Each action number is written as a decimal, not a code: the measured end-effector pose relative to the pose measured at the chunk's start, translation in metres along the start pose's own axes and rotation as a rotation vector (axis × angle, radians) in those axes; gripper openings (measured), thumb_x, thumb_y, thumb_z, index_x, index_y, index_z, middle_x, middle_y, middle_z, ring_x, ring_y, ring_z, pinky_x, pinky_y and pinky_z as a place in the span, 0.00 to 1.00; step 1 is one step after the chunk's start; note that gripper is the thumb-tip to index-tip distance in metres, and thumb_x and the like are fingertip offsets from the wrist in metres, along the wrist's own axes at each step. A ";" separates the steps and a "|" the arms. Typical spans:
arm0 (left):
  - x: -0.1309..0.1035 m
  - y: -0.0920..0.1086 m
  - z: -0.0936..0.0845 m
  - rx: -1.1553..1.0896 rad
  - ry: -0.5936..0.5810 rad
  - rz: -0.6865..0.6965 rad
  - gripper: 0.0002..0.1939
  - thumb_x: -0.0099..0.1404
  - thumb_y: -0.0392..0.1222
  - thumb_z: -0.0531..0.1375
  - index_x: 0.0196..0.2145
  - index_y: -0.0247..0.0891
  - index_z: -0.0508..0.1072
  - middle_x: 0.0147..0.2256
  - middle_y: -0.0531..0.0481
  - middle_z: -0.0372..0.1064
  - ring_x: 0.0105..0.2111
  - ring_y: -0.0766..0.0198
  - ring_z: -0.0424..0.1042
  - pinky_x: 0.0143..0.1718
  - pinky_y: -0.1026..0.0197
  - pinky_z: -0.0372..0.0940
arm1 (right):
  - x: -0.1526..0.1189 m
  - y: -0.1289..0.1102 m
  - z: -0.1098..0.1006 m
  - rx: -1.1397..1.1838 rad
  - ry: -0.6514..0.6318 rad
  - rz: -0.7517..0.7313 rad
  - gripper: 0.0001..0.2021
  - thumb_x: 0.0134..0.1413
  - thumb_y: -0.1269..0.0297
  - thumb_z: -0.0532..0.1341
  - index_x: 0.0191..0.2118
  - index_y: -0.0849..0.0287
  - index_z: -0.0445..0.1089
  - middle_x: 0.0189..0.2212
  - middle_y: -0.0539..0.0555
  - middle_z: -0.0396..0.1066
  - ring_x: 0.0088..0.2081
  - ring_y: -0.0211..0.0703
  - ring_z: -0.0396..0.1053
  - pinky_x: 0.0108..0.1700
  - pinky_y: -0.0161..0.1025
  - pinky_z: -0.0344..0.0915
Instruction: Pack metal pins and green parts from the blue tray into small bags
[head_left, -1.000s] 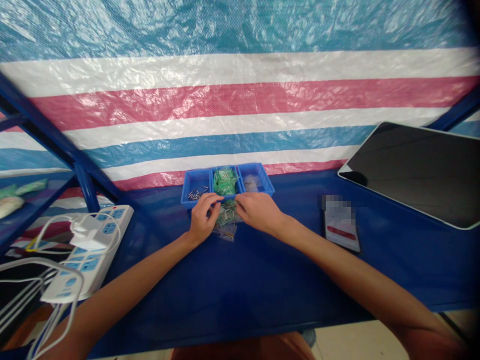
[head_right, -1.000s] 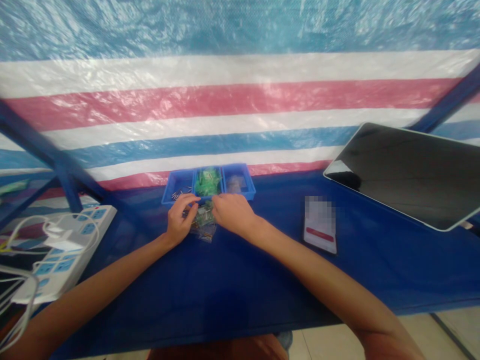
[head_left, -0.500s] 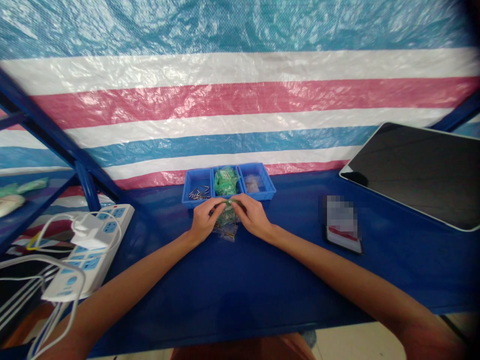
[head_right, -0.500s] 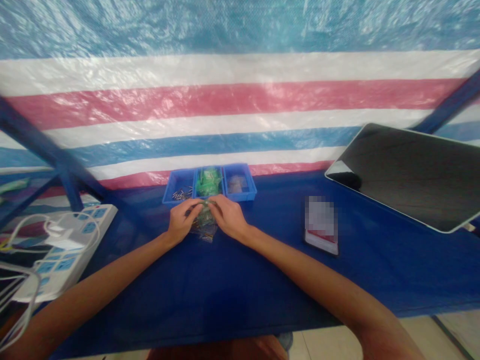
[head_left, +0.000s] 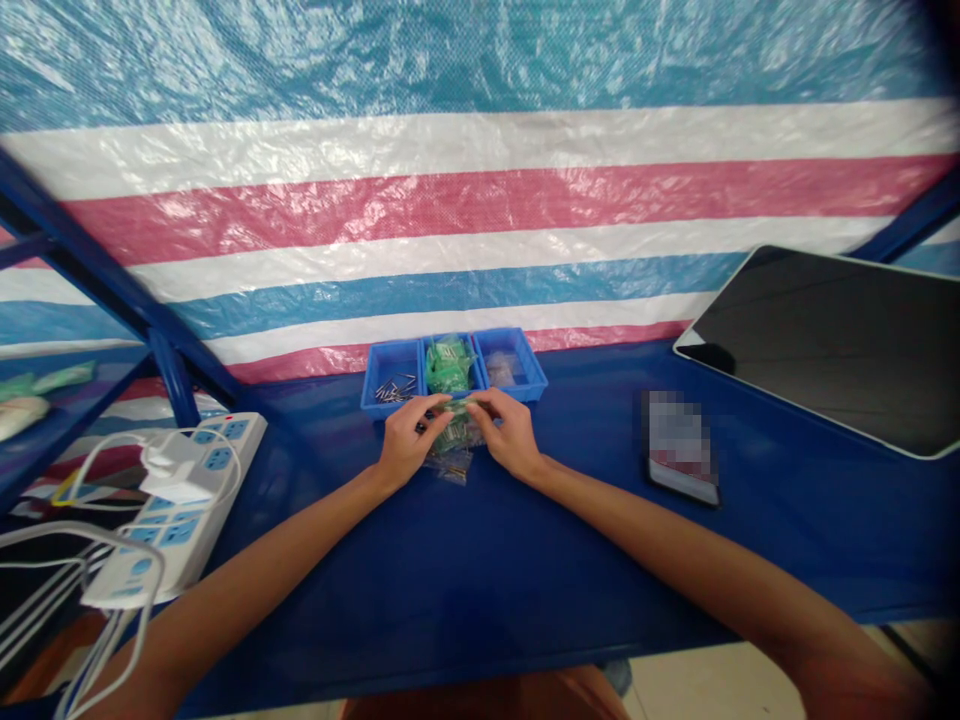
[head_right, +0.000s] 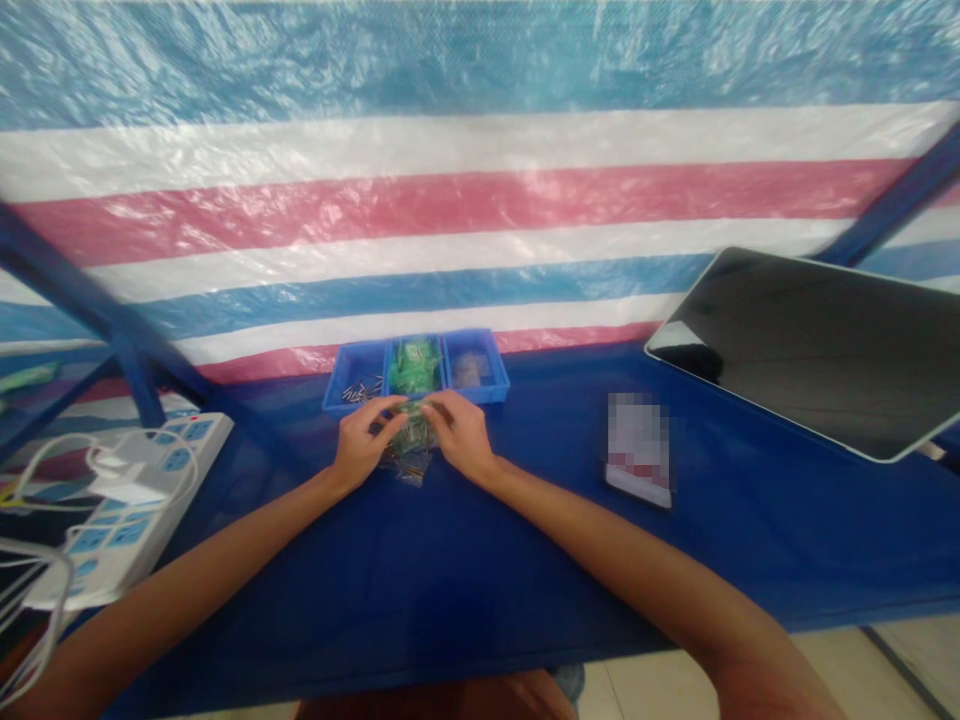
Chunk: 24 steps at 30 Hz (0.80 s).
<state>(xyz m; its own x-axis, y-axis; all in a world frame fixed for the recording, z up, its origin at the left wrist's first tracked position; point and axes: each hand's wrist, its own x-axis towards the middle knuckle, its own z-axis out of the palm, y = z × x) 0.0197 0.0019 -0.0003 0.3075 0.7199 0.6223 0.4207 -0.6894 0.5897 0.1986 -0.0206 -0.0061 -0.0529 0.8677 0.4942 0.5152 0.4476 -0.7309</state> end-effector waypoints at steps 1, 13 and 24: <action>0.000 0.000 0.000 0.002 -0.001 0.007 0.11 0.64 0.44 0.58 0.41 0.37 0.73 0.36 0.47 0.74 0.31 0.67 0.72 0.32 0.66 0.68 | 0.000 0.000 0.000 0.005 -0.007 0.009 0.15 0.63 0.56 0.50 0.41 0.59 0.70 0.36 0.55 0.72 0.37 0.42 0.69 0.42 0.37 0.66; -0.001 0.000 -0.001 0.036 0.023 0.049 0.08 0.65 0.42 0.57 0.36 0.35 0.72 0.32 0.49 0.71 0.28 0.68 0.68 0.32 0.65 0.65 | 0.000 -0.001 0.000 0.054 -0.057 -0.046 0.14 0.61 0.56 0.52 0.41 0.60 0.68 0.35 0.54 0.70 0.32 0.39 0.67 0.36 0.35 0.66; -0.002 0.003 -0.001 0.014 0.062 0.066 0.13 0.63 0.43 0.60 0.44 0.37 0.71 0.39 0.46 0.73 0.28 0.69 0.71 0.31 0.67 0.68 | 0.000 -0.002 0.000 -0.031 -0.075 -0.016 0.15 0.63 0.56 0.48 0.39 0.59 0.66 0.34 0.54 0.70 0.35 0.41 0.67 0.40 0.37 0.64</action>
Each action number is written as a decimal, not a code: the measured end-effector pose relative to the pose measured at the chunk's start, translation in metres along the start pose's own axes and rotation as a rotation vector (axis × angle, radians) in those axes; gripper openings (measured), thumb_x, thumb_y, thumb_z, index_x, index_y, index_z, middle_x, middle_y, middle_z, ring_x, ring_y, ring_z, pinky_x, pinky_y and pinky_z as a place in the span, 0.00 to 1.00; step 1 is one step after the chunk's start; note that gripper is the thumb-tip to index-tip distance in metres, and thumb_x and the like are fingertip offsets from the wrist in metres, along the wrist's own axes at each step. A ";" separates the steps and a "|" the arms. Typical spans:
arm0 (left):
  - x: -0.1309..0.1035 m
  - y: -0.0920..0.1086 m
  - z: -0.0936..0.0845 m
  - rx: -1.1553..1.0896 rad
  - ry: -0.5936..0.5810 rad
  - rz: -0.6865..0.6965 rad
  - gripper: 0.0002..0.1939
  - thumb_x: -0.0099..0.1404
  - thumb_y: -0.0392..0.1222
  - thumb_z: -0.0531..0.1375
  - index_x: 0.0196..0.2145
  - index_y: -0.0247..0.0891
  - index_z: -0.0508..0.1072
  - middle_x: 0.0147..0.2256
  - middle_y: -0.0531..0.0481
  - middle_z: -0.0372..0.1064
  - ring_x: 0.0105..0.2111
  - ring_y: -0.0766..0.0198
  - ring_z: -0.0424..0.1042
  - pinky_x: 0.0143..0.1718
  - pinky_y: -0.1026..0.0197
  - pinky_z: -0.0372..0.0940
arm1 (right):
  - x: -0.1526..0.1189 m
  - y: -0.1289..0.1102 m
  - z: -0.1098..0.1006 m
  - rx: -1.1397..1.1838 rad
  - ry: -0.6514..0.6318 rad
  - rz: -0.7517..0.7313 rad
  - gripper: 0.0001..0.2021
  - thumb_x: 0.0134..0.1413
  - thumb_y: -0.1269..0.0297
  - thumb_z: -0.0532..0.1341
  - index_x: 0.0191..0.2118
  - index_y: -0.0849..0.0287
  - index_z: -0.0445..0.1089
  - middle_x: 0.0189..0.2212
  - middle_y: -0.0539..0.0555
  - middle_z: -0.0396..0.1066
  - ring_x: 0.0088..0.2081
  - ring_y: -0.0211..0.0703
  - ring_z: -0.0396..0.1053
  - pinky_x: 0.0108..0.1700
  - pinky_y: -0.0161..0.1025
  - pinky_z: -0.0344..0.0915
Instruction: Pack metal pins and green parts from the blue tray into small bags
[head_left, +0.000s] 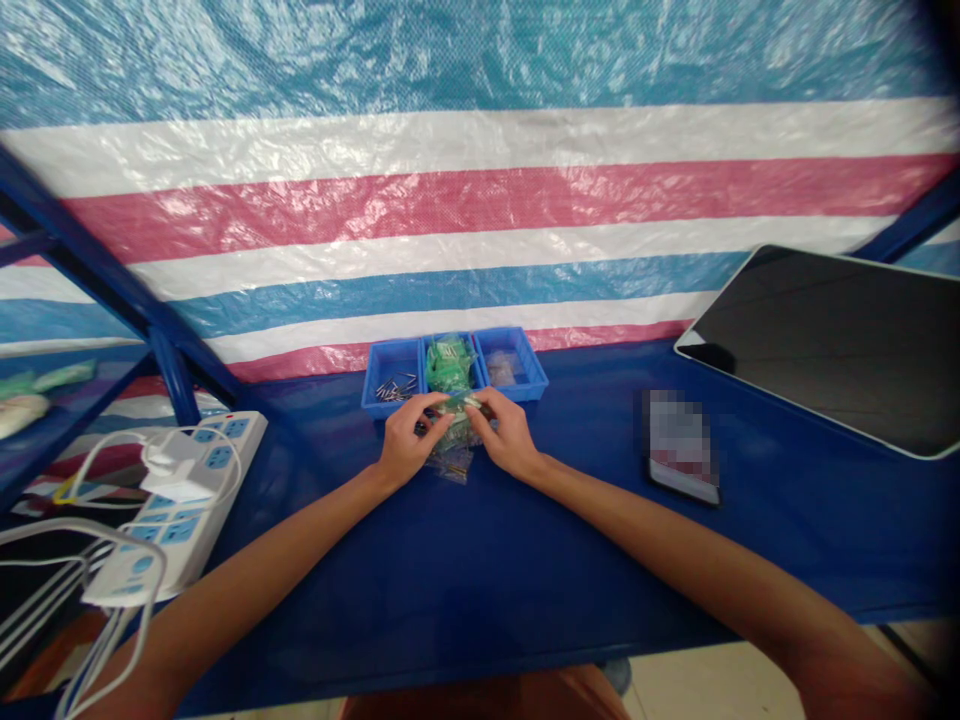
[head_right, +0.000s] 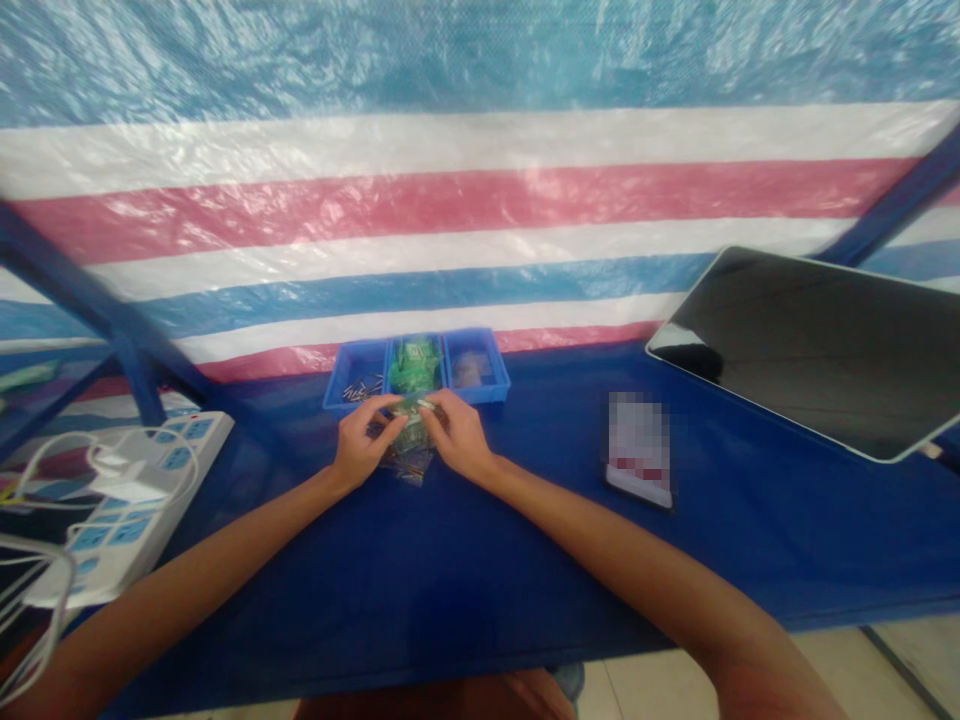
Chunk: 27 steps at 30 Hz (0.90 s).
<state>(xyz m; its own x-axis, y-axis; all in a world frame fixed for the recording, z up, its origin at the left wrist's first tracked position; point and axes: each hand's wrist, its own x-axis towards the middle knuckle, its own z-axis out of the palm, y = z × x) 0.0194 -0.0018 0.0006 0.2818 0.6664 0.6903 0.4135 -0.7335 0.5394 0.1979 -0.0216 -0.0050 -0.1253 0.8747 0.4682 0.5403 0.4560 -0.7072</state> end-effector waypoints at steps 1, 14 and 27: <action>0.000 0.000 0.000 -0.003 0.003 0.001 0.13 0.62 0.43 0.60 0.44 0.37 0.71 0.39 0.46 0.73 0.29 0.69 0.71 0.31 0.67 0.68 | 0.000 0.000 0.000 0.007 -0.001 0.006 0.15 0.63 0.56 0.48 0.40 0.59 0.66 0.34 0.54 0.70 0.35 0.41 0.67 0.40 0.37 0.64; -0.003 -0.006 0.003 -0.005 0.099 -0.004 0.07 0.62 0.42 0.61 0.36 0.36 0.72 0.34 0.49 0.73 0.30 0.68 0.72 0.32 0.67 0.68 | 0.001 0.003 0.000 0.094 -0.017 -0.005 0.14 0.60 0.55 0.54 0.45 0.59 0.66 0.37 0.54 0.70 0.33 0.39 0.67 0.37 0.35 0.66; -0.002 -0.003 0.002 -0.003 0.031 -0.040 0.13 0.62 0.42 0.61 0.45 0.37 0.71 0.41 0.47 0.73 0.28 0.71 0.71 0.30 0.69 0.67 | 0.002 0.008 0.006 0.111 0.088 -0.166 0.08 0.61 0.61 0.54 0.35 0.59 0.66 0.29 0.52 0.64 0.31 0.40 0.62 0.34 0.37 0.60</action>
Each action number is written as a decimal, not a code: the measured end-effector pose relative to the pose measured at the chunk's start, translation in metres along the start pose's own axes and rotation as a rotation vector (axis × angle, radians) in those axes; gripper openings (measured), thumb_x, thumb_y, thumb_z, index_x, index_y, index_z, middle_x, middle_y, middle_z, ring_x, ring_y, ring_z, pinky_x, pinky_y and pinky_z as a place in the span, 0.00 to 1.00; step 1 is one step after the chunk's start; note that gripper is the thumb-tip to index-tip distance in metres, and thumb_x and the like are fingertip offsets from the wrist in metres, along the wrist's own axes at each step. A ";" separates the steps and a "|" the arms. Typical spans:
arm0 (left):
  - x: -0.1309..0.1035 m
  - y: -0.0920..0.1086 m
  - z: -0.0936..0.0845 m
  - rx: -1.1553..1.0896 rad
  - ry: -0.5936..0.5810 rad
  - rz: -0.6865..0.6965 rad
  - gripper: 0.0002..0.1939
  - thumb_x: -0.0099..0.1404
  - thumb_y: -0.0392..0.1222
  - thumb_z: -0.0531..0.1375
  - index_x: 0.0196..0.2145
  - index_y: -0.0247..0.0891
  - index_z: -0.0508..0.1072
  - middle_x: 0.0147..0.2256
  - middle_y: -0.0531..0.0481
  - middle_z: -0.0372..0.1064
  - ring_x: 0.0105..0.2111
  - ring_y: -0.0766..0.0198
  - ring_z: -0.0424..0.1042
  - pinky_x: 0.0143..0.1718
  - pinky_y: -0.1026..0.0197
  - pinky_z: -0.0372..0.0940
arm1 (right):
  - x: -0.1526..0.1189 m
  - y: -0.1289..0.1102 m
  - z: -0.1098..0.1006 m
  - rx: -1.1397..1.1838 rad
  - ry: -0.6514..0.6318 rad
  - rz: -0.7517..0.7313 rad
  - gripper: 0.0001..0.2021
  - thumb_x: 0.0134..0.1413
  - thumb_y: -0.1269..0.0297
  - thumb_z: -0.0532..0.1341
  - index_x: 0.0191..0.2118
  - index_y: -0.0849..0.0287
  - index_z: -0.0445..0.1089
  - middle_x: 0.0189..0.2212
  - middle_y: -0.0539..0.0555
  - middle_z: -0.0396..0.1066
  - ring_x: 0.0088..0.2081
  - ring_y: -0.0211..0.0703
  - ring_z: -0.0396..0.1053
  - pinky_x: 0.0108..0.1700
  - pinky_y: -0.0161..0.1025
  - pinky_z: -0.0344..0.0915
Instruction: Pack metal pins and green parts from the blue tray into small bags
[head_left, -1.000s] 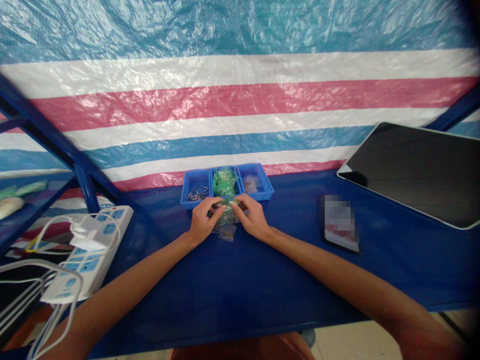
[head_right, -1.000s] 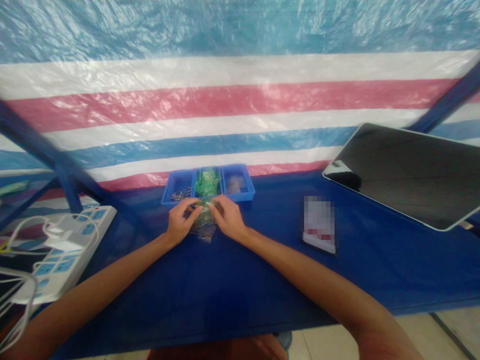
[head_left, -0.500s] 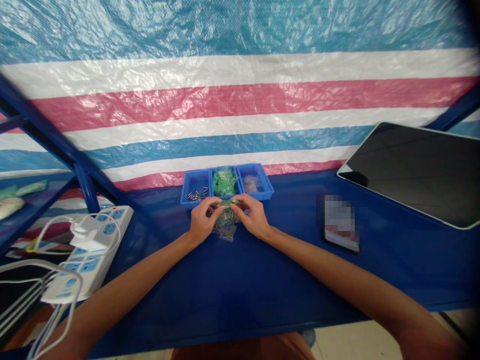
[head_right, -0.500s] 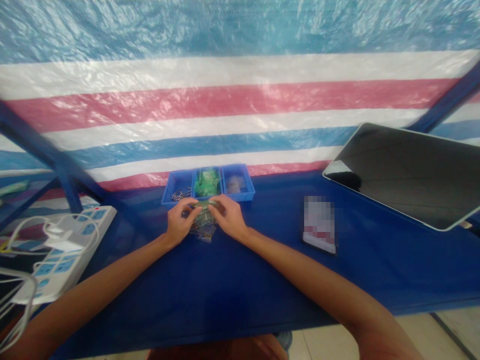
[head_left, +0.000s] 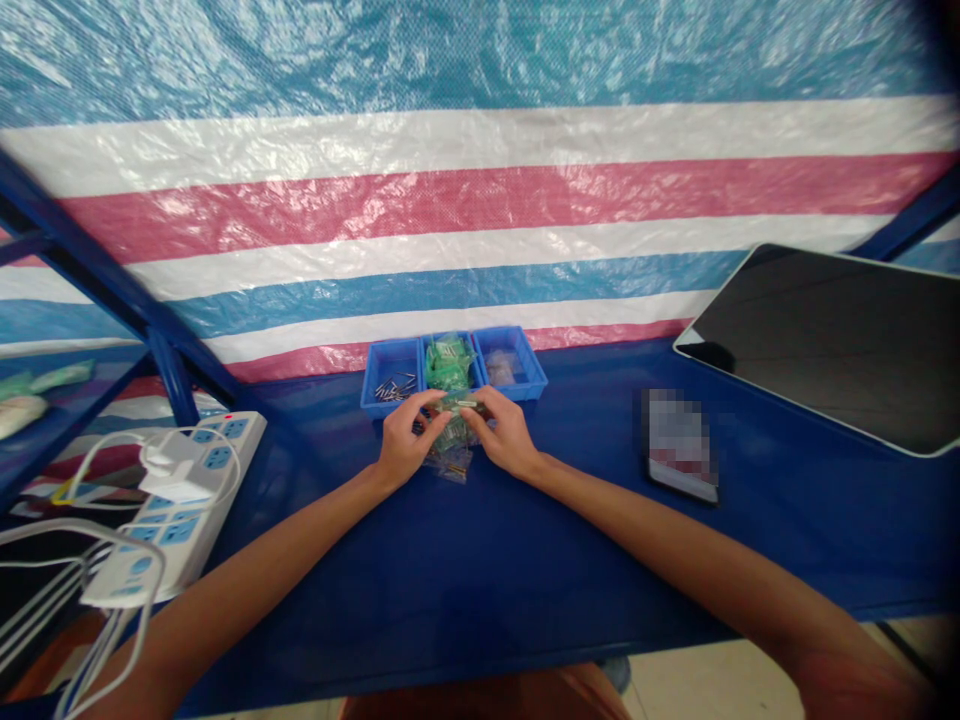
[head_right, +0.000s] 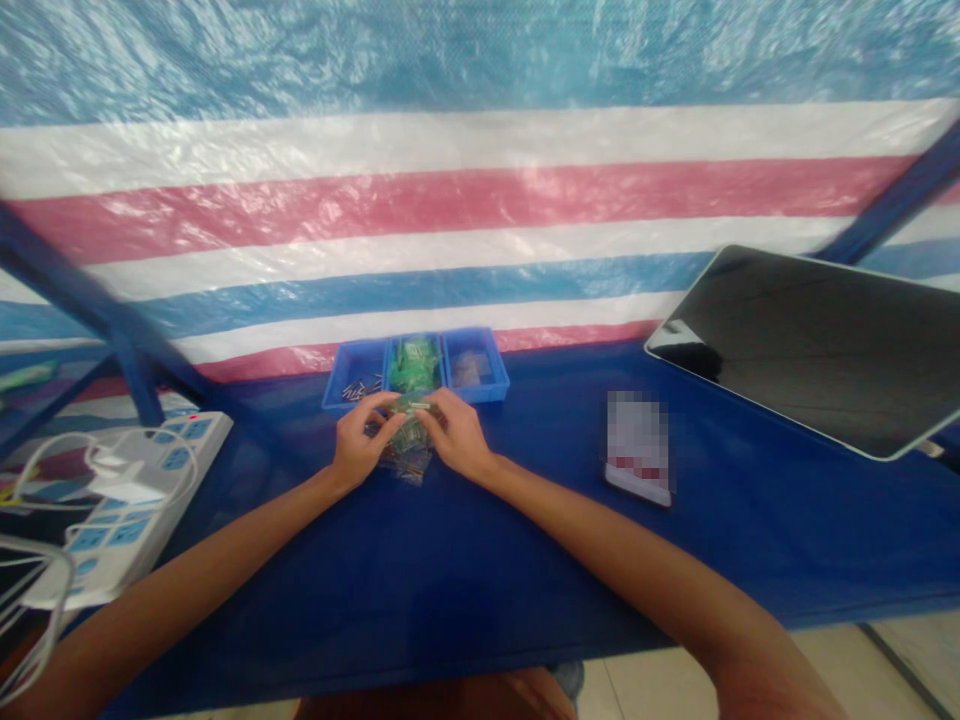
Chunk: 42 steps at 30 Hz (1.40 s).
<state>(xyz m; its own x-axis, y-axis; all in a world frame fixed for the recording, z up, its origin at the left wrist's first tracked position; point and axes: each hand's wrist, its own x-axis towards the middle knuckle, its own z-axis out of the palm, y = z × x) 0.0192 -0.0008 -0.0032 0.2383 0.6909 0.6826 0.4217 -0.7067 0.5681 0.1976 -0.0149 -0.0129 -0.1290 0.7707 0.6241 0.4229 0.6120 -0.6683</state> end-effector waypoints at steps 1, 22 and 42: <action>0.000 0.000 0.000 0.001 -0.010 -0.004 0.13 0.62 0.42 0.60 0.44 0.37 0.71 0.40 0.47 0.73 0.28 0.71 0.71 0.30 0.69 0.67 | 0.000 0.000 0.000 0.001 0.000 -0.002 0.08 0.61 0.61 0.54 0.35 0.59 0.66 0.29 0.52 0.64 0.31 0.40 0.62 0.34 0.37 0.60; -0.001 -0.002 -0.002 0.040 -0.035 0.028 0.06 0.63 0.42 0.60 0.34 0.36 0.72 0.29 0.52 0.70 0.25 0.70 0.67 0.31 0.66 0.64 | -0.001 0.000 -0.001 0.074 -0.006 0.024 0.08 0.60 0.60 0.56 0.38 0.58 0.68 0.30 0.53 0.66 0.30 0.39 0.64 0.31 0.36 0.62; 0.004 0.006 -0.003 -0.049 -0.121 0.058 0.05 0.63 0.40 0.57 0.34 0.35 0.70 0.32 0.49 0.69 0.29 0.68 0.67 0.29 0.67 0.64 | 0.000 -0.003 -0.001 0.026 -0.083 -0.045 0.07 0.58 0.62 0.56 0.32 0.58 0.67 0.26 0.50 0.63 0.26 0.37 0.61 0.30 0.35 0.59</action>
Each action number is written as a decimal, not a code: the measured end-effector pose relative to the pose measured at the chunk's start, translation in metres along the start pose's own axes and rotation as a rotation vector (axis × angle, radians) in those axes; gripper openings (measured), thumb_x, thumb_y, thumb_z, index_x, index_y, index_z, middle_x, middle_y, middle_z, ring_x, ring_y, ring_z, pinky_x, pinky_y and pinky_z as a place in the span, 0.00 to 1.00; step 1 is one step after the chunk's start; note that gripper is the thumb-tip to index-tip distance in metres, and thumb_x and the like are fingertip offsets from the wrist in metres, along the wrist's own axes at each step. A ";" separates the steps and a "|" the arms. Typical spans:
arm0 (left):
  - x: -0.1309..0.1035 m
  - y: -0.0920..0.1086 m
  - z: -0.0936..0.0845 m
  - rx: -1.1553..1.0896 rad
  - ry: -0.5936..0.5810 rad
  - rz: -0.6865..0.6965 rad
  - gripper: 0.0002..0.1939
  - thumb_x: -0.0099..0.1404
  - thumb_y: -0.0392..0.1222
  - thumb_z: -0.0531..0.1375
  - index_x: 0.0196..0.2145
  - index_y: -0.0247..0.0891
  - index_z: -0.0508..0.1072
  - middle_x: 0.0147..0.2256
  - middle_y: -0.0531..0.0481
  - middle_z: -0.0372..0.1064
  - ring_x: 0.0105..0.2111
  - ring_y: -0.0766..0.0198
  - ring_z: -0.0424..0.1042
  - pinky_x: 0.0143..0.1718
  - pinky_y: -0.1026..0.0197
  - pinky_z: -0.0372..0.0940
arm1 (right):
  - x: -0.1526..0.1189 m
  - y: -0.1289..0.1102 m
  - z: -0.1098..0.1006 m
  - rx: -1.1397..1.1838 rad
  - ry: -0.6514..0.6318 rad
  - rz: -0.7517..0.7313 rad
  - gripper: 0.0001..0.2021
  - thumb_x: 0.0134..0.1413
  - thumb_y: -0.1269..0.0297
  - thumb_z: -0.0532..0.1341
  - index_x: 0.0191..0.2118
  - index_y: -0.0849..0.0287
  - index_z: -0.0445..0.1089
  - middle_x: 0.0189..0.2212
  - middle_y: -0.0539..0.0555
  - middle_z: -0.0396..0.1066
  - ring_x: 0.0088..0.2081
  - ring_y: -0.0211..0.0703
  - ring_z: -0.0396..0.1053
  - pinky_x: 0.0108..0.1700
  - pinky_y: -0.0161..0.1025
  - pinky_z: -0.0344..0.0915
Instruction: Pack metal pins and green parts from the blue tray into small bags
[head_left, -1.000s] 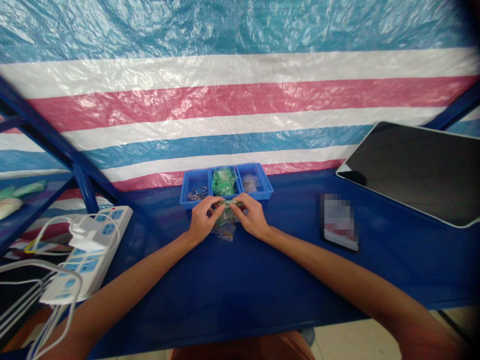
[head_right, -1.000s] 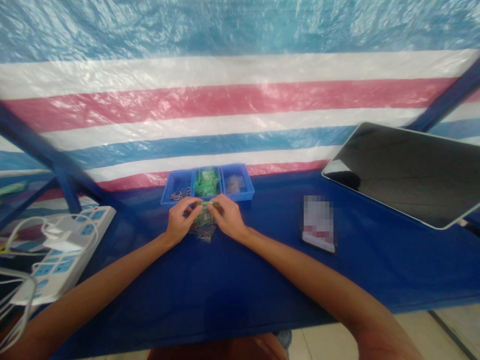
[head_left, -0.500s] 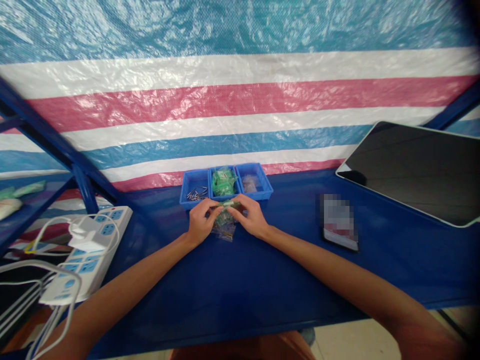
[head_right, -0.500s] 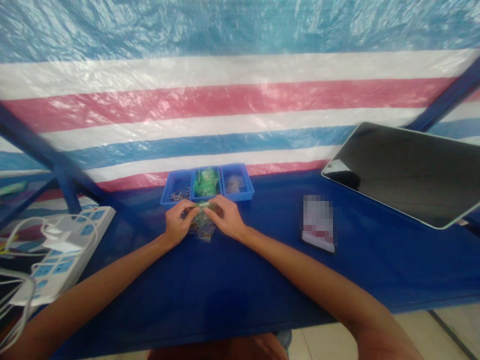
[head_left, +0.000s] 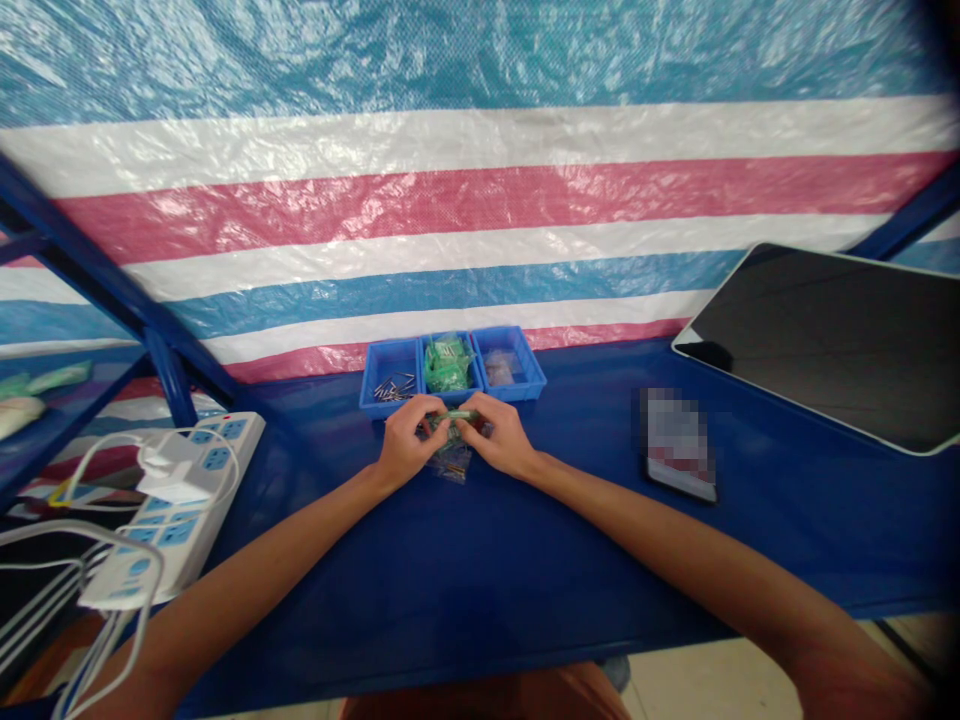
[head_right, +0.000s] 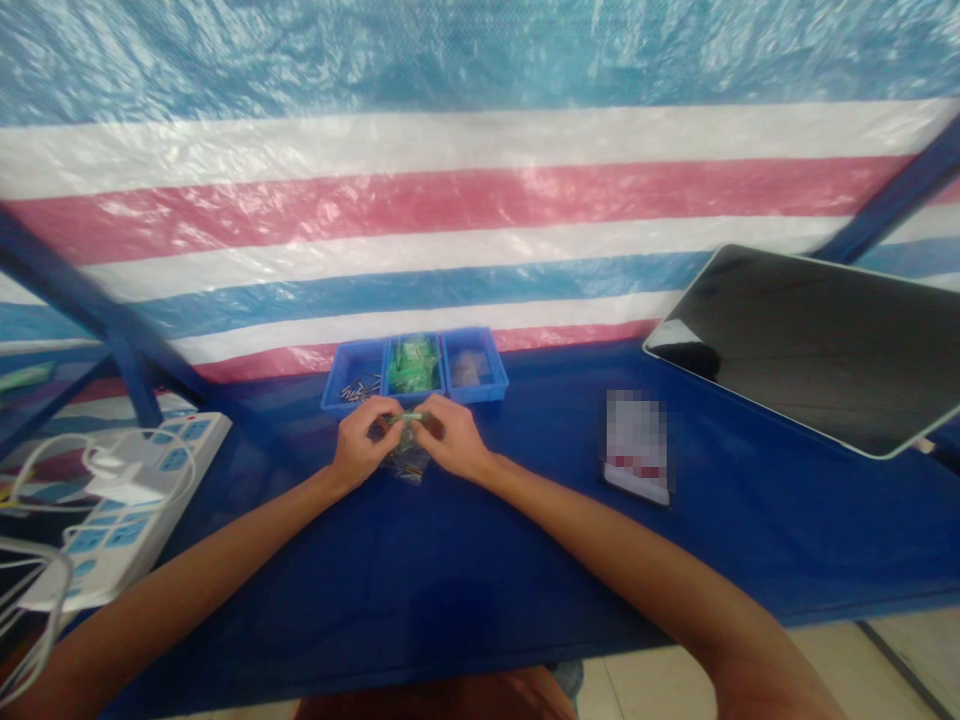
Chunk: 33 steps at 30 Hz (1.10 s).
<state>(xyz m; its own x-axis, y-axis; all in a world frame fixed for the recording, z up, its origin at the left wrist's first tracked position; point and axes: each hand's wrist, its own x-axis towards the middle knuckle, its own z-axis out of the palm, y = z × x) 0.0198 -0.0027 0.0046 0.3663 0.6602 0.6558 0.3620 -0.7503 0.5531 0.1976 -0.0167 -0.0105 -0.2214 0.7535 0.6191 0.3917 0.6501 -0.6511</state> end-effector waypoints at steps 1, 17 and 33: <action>0.000 0.000 0.000 0.011 0.003 0.007 0.05 0.62 0.40 0.57 0.34 0.35 0.70 0.31 0.49 0.69 0.29 0.68 0.67 0.29 0.66 0.64 | 0.000 0.000 0.000 -0.004 -0.007 -0.005 0.08 0.58 0.61 0.56 0.32 0.58 0.67 0.26 0.50 0.63 0.26 0.37 0.61 0.30 0.35 0.59; -0.004 -0.005 0.000 0.072 0.081 -0.020 0.04 0.60 0.38 0.59 0.33 0.35 0.70 0.29 0.52 0.69 0.26 0.70 0.66 0.30 0.67 0.63 | -0.001 0.001 -0.001 0.048 0.032 0.044 0.10 0.61 0.60 0.53 0.40 0.59 0.68 0.32 0.53 0.70 0.31 0.40 0.66 0.34 0.37 0.63; -0.011 -0.015 0.008 -0.029 0.196 -0.096 0.11 0.63 0.42 0.58 0.43 0.37 0.65 0.38 0.49 0.68 0.29 0.71 0.69 0.31 0.67 0.66 | -0.004 0.002 -0.001 0.037 0.047 0.060 0.11 0.62 0.62 0.51 0.44 0.57 0.69 0.31 0.53 0.71 0.29 0.40 0.67 0.34 0.38 0.65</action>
<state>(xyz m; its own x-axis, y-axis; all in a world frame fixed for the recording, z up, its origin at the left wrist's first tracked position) 0.0171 0.0018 -0.0147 0.1563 0.7117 0.6849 0.3614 -0.6866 0.6309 0.2000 -0.0186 -0.0143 -0.1558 0.7862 0.5980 0.3691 0.6079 -0.7030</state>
